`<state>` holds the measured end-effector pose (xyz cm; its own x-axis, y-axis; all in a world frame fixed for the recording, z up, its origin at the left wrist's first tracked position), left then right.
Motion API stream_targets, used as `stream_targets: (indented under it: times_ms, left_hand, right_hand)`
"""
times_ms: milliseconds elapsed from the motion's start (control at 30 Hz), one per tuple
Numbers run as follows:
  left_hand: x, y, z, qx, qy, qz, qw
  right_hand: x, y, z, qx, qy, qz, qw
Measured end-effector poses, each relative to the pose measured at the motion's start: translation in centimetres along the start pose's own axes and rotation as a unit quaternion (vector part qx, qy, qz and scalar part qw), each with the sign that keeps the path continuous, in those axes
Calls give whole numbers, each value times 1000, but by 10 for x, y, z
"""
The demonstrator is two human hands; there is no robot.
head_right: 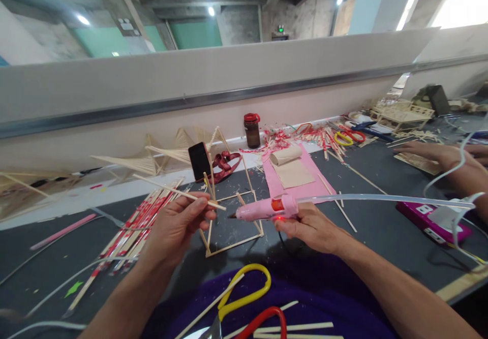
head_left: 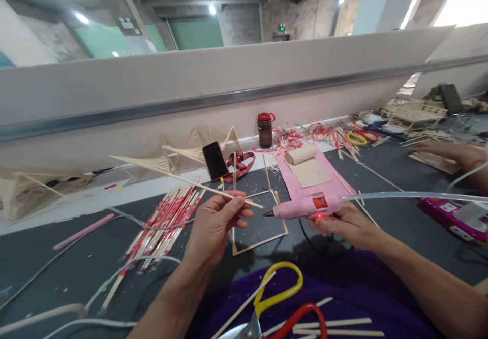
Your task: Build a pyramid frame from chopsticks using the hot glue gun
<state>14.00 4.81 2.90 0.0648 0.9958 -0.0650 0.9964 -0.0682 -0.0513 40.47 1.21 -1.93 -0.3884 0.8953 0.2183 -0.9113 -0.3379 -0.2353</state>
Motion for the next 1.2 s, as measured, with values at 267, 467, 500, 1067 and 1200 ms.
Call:
stream_targets:
  times_ms: [267,467,500,1067,1200]
  left_hand:
    - [-4,-11,-16,-26,29,-71,997]
    - [-3,-8,-16,4,17,-77,997]
    - [-3,-7,-16,8,14,-77,997]
    - [-7,-3,-19,19,19,-60,998]
    - [-6,0,-18,21,7,-61,998]
  right_hand:
    - [13,-16,1,193,38,-15,980]
    - [24,-40,-5,374,34,-29,927]
    - [24,-44,-6,394,31,-23,918]
    - [45,-90,-50,174,122,-237,948]
    - [58,-89,-76,79,153,-261,950]
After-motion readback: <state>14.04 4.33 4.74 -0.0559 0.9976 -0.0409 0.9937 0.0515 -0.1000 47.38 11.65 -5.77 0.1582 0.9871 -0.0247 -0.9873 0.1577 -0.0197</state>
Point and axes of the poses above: each hand's wrist, its own x-axis towards the middle knuckle, its own y-axis out of the palm, z = x × y, the point moved 1 cm from there along x, towards the middle knuckle, and after that the axes turned 14 degrees about x, right-handed, at the moved point
